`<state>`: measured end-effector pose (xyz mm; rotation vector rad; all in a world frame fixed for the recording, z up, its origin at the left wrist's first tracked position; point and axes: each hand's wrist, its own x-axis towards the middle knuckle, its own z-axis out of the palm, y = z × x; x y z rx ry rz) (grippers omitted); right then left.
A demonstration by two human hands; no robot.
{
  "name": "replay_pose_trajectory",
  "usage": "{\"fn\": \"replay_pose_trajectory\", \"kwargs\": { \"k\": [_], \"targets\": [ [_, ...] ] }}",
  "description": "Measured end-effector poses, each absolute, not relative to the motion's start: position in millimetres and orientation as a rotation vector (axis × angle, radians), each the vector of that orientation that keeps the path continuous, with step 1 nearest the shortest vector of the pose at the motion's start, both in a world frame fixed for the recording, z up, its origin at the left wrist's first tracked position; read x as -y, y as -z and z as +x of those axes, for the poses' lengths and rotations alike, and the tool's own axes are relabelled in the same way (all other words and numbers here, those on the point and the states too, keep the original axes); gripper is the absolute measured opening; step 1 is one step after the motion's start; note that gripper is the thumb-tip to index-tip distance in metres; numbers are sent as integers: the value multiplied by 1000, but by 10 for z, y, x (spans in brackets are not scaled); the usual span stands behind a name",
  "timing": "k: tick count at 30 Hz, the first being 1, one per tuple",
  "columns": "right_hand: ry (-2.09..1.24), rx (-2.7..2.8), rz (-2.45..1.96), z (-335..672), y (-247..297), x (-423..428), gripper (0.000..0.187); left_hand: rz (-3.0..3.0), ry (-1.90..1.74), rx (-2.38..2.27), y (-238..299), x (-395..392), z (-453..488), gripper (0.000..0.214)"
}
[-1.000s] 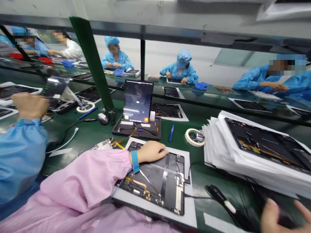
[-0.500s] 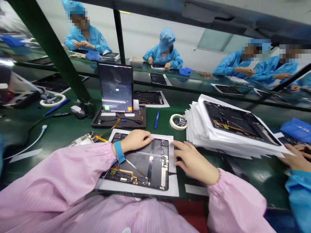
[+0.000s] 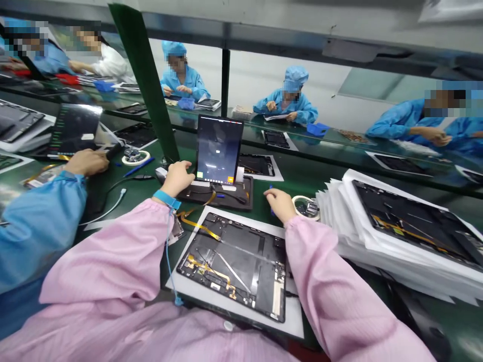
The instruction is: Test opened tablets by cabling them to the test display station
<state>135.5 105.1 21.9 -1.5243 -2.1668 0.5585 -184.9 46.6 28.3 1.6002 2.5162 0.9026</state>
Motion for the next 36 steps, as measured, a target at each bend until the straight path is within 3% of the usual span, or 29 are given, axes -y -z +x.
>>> {"fn": "replay_pose_trajectory", "kwargs": {
  "k": [3,7,11,13,19,24,36],
  "targets": [
    [-740,2043,-1366,1548,-524,-816,37,1607,-849,-2427,-144,-550,-2021,27],
    [-1076,1624,-950,1739,-801,-321,11,1647,-886,-2455,-146,-524,-1967,26],
    [-1024,1487,-990,1948,-592,85,26,1751,-929,-2467,-396,-299,-1695,39],
    [-1065,1550,-1118,2068,-373,217,25,1872,-914,-2220,-524,-137,-1499,32],
    [-1035,1563,-1287,2226,115,408,19,2024,-205,-1529,-536,190,-1017,25],
    [-913,1632,-1381,2181,156,427,20,2090,97,-1406,-418,204,-923,21],
    [-763,1832,-1437,2117,122,435,19,2064,141,-1434,-349,200,-835,22]
  ]
}}
